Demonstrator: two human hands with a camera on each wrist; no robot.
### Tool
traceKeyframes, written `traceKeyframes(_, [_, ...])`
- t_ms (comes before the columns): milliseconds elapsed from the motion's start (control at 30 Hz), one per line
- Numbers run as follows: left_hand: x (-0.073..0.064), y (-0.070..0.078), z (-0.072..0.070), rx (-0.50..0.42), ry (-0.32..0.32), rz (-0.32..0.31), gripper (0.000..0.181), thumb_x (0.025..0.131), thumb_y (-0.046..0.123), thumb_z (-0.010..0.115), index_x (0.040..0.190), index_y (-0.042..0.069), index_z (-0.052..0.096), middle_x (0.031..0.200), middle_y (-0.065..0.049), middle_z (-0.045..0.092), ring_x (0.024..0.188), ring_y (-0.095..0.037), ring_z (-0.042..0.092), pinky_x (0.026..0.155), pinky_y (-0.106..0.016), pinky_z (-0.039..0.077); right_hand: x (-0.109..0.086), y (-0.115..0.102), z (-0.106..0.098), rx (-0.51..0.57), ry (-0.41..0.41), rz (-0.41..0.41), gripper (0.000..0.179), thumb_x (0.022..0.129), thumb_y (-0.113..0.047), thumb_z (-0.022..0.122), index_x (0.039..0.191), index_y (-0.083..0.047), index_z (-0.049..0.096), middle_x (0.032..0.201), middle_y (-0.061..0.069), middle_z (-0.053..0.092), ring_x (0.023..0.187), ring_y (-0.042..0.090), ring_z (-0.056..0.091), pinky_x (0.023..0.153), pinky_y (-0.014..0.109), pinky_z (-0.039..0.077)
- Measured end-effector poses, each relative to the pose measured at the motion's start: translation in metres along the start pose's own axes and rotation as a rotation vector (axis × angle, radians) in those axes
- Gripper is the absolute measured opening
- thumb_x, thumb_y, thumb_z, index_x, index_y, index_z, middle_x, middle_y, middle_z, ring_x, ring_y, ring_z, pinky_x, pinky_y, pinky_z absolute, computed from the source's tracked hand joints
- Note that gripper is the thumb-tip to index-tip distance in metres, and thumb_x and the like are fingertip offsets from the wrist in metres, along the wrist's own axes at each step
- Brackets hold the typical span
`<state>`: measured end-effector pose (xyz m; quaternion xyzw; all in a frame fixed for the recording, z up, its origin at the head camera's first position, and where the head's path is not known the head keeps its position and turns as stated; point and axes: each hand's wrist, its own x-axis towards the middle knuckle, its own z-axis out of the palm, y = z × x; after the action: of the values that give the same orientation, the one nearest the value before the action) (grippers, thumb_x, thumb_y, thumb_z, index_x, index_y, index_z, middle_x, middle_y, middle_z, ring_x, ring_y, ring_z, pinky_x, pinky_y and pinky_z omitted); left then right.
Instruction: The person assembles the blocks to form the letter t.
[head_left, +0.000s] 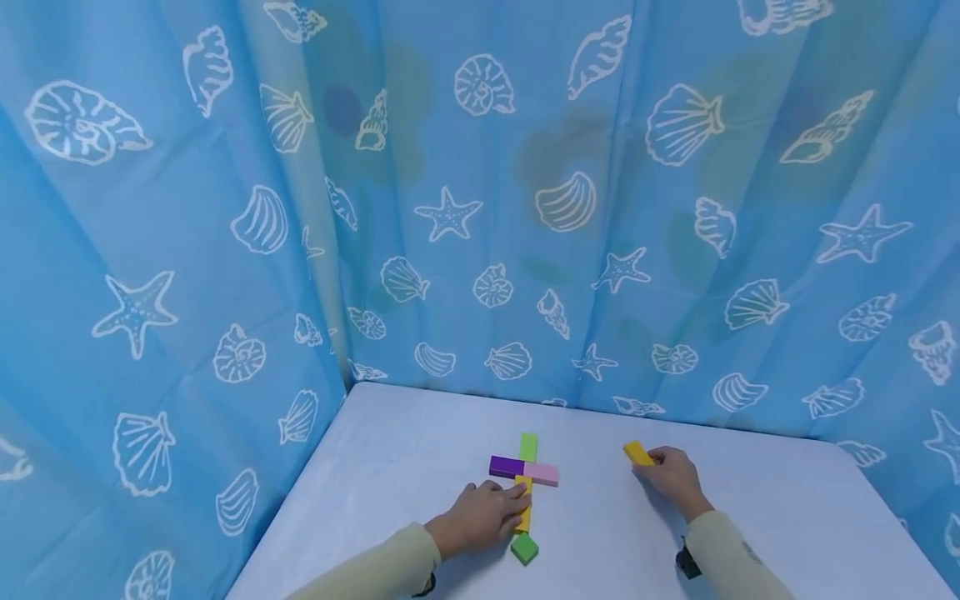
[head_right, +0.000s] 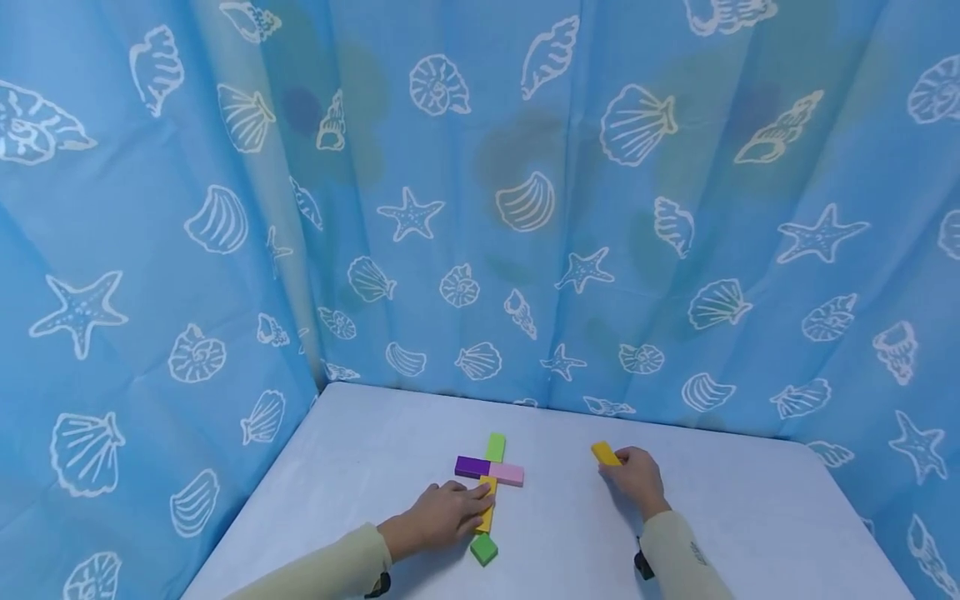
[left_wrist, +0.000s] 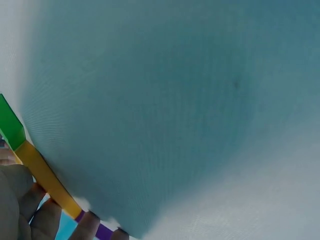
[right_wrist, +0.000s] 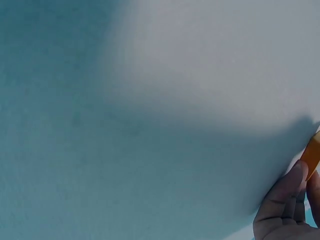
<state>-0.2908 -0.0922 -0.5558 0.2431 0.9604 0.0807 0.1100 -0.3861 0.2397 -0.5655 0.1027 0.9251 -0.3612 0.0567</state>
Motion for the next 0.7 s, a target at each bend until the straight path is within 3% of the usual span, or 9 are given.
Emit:
traceKeyframes(300, [0.0020, -0.0011, 0.0006, 0.003, 0.038, 0.012, 0.045, 0.102, 0.041, 0.052, 0.146, 0.037, 0.046, 0.154, 0.019, 0.040, 0.127, -0.022, 0.054, 0.101, -0.061, 0.046, -0.0030, -0.0050, 0.0045, -0.109, -0.005, -0.146, 0.038, 0.089, -0.010, 0.071, 0.120, 0.010, 0.059, 0.114, 0.028, 0.062, 0.095, 0.033, 0.057, 0.095, 0.052, 0.051])
traceKeyframes(533, [0.0045, -0.0018, 0.0013, 0.006, 0.028, 0.001, 0.045, 0.102, 0.042, 0.050, 0.146, 0.037, 0.045, 0.154, 0.019, 0.040, 0.128, -0.023, 0.054, 0.102, -0.061, 0.045, -0.0047, -0.0050, 0.0056, -0.122, -0.041, -0.170, 0.038, 0.086, -0.008, 0.074, 0.120, 0.005, 0.063, 0.115, 0.027, 0.062, 0.095, 0.031, 0.058, 0.095, 0.050, 0.053])
traceKeyframes(700, [0.0025, -0.0036, 0.0052, 0.007, 0.033, 0.005, 0.044, 0.102, 0.041, 0.051, 0.145, 0.037, 0.046, 0.153, 0.019, 0.040, 0.127, -0.022, 0.054, 0.100, -0.061, 0.046, -0.0071, -0.0015, 0.0100, -0.083, -0.060, -0.149, 0.041, 0.088, -0.016, 0.073, 0.123, 0.003, 0.063, 0.116, 0.026, 0.062, 0.095, 0.029, 0.058, 0.090, 0.045, 0.056])
